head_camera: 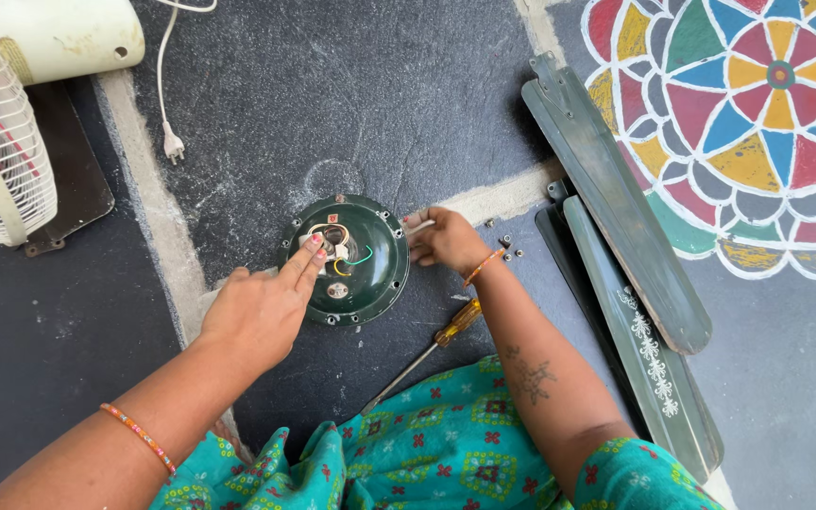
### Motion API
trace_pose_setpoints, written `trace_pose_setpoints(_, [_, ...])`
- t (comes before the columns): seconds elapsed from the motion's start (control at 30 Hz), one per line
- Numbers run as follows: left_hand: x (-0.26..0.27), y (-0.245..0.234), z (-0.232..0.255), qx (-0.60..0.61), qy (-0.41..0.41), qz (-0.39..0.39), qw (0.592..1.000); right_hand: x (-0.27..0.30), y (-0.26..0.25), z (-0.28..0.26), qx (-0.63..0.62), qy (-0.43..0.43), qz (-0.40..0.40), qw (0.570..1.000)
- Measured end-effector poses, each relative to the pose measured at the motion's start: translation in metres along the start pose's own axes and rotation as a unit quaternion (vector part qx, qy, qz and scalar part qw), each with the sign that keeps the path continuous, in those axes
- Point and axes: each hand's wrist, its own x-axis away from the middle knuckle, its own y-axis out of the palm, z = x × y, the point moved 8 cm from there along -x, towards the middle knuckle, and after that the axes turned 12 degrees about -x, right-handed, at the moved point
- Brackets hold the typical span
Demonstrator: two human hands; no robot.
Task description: The person sits on the floor and uses a screwdriver to remove screws from the central hub of a ceiling fan. They detach one fan blade and set it aside, then continue unscrewing the hub while the fan remains on the floor.
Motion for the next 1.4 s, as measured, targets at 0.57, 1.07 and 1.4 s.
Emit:
trace_pose_setpoints(0.57, [0.001,-0.002,-0.002,0.018,-0.001,-0.05,0.999,0.015,0.026,0.034,0.246,0.127,-0.152,0.949])
trace_pose_setpoints(1.07, [0.001,-0.004,-0.001,0.023,-0.005,-0.018,1.0,0.026,-0.009,-0.008,0.397,0.06,-0.05,0.915])
trace_pose_setpoints(1.4, [0.001,-0.006,0.009,0.056,0.008,0.031,0.998,0.06,-0.005,-0.055,0.553,-0.018,0.052,0.831])
